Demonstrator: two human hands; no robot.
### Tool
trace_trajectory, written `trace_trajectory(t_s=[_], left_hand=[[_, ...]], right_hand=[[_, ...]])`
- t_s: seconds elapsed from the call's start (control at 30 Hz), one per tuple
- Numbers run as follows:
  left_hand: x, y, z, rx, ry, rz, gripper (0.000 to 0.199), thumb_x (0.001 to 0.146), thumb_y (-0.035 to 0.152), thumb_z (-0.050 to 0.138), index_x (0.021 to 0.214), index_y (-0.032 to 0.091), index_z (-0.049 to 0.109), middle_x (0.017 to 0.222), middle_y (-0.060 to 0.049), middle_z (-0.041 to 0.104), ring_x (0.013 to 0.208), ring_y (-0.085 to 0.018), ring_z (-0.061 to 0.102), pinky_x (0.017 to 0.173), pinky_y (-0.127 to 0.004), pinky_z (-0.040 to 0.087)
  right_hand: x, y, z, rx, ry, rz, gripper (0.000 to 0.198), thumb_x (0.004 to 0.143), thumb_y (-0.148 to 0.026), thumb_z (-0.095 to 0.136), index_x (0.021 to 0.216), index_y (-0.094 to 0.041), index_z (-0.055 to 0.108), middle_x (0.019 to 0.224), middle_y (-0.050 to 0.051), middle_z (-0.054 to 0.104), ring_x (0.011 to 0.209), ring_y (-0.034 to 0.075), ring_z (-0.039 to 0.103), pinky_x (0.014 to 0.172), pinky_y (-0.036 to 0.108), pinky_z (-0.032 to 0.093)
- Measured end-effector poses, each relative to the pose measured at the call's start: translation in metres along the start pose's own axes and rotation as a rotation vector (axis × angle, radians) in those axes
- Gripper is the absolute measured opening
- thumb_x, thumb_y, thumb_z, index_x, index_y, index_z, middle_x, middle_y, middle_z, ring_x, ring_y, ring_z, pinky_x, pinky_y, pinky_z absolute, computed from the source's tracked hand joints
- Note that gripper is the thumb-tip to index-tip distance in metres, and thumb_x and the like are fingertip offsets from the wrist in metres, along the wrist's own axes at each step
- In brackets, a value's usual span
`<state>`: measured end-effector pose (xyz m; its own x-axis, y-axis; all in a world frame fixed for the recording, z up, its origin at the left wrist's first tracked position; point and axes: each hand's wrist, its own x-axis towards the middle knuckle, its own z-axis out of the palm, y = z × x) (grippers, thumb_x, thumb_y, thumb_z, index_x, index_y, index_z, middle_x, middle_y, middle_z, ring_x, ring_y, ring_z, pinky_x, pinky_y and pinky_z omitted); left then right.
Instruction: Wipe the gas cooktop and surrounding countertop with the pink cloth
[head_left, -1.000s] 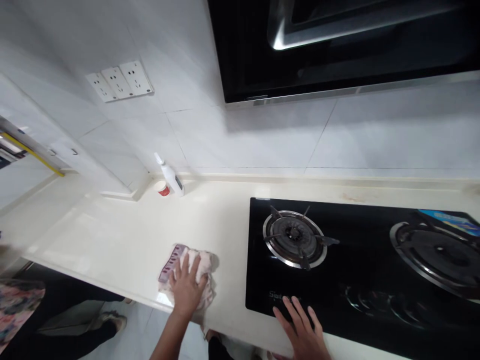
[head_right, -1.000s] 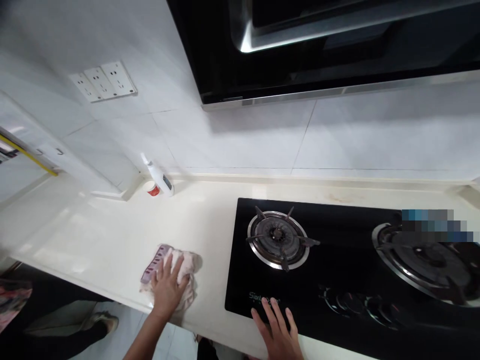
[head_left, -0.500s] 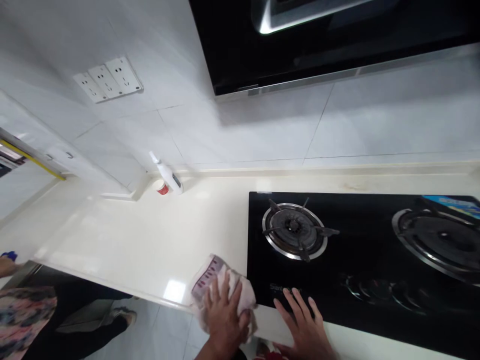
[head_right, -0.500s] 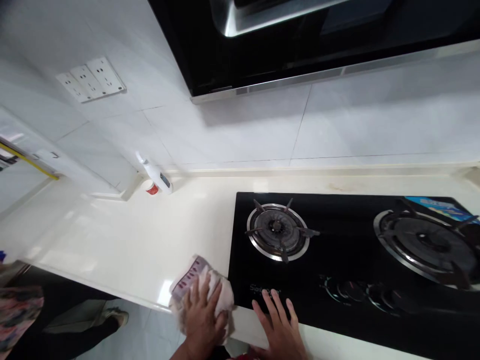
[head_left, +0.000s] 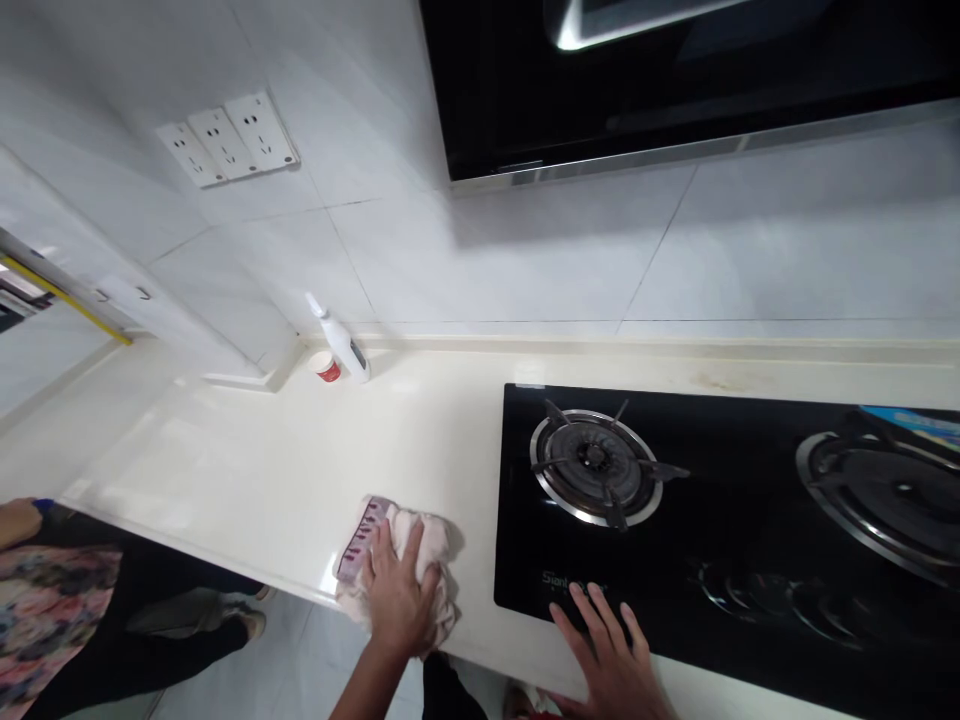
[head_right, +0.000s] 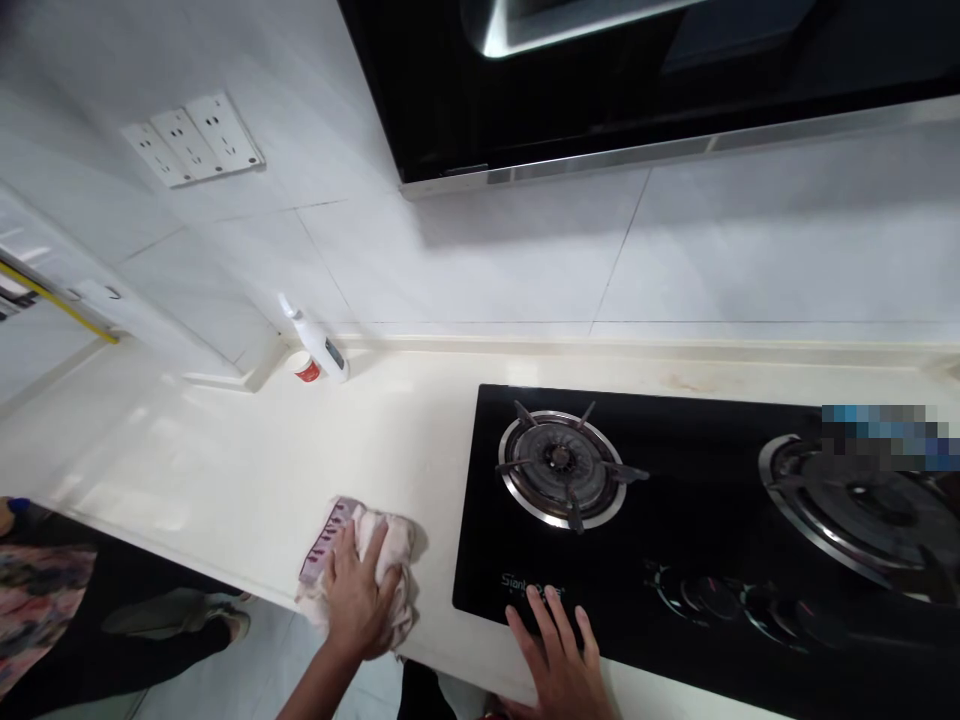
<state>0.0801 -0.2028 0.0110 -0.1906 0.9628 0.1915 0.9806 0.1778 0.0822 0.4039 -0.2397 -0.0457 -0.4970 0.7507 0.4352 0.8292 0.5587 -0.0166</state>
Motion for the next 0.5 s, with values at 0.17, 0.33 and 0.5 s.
trace_trajectory(t_s=[0.17,0.33,0.5], left_hand=[[0.076,0.017,0.007,-0.003,-0.041,-0.043,0.058,0.089,0.043,0.058,0.145,0.032,0.05,0.161,-0.014,0.032,0.148,-0.043,0.025,0.115,-0.061,0.025],[0.159,0.057,0.015,-0.032,-0.056,-0.03,0.06,0.089,0.049,0.056,0.146,0.033,0.049,0.161,-0.014,0.033,0.148,-0.041,0.026,0.118,-0.06,0.02],[0.205,0.118,0.027,-0.137,-0.11,-0.002,0.061,0.088,0.049,0.055,0.146,0.033,0.048,0.162,-0.012,0.031,0.149,-0.041,0.024,0.119,-0.061,0.016]], right_hand=[[-0.001,0.0,0.001,-0.014,-0.012,-0.015,0.085,0.079,-0.081,0.051,0.142,-0.024,0.053,0.144,0.019,0.054,0.141,0.04,0.036,0.115,0.063,0.017],[0.0,0.0,0.003,-0.026,-0.021,-0.006,0.08,0.078,-0.072,0.061,0.141,-0.024,0.053,0.143,0.019,0.054,0.146,0.04,0.027,0.116,0.062,0.014],[0.002,-0.001,0.006,0.024,-0.023,0.001,0.091,0.071,-0.078,0.063,0.142,-0.023,0.051,0.146,0.019,0.051,0.149,0.041,0.019,0.118,0.063,0.007]])
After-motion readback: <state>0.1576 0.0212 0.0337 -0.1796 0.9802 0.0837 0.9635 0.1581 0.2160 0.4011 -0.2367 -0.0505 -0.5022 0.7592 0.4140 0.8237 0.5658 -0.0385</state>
